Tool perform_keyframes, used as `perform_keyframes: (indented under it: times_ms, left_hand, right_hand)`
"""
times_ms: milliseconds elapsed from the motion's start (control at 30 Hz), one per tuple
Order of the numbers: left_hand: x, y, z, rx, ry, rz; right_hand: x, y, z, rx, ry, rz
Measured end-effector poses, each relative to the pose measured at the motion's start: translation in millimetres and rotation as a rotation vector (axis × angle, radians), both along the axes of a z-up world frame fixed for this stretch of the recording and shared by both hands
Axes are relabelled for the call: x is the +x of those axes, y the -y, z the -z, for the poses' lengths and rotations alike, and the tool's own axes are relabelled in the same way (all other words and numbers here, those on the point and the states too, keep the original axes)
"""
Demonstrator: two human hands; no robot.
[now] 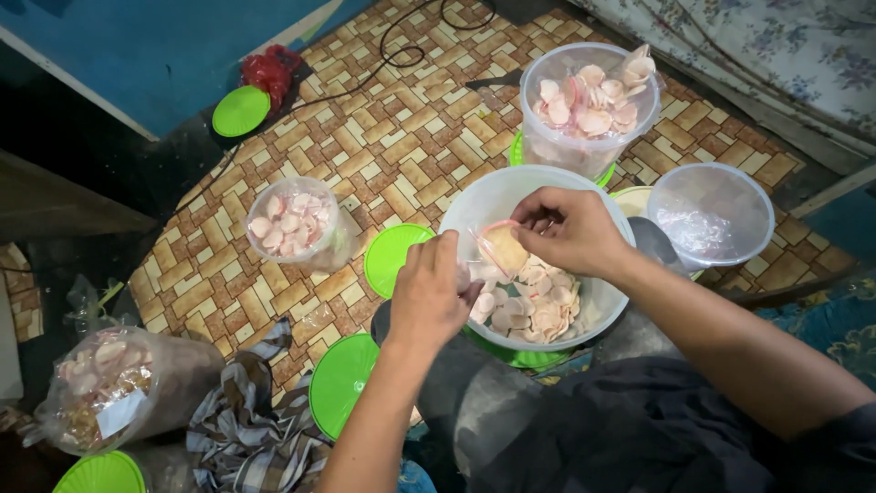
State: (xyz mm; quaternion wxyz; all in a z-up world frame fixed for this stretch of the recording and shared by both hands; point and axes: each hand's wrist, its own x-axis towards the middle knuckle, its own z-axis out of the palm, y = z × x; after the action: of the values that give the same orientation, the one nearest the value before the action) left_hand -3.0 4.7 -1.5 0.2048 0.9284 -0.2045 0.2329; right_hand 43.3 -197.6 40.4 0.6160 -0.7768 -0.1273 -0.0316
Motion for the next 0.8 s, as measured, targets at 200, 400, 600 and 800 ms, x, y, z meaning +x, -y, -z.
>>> perform_keyframes:
  times_ms: [200, 400, 600, 800]
  left_hand:
    - [-4, 4, -9, 0.007, -0.083, -0.046]
    - [-9, 9, -20, 0.073, -0.096, -0.088]
    - [-10, 9, -21, 0.095, 0.016, -0.094]
    - [-11, 9, -25, 0.052, 0.071, -0.096]
  right_hand:
    - [3, 0, 4, -0.028, -0.013, -0.109]
    - [-2, -11, 14, -0.022, 0.033, -0.103]
    - [-9, -26, 12, -0.143, 0.452, -0.081]
    - [-10, -25, 5, -0.041, 0.428, -0.114]
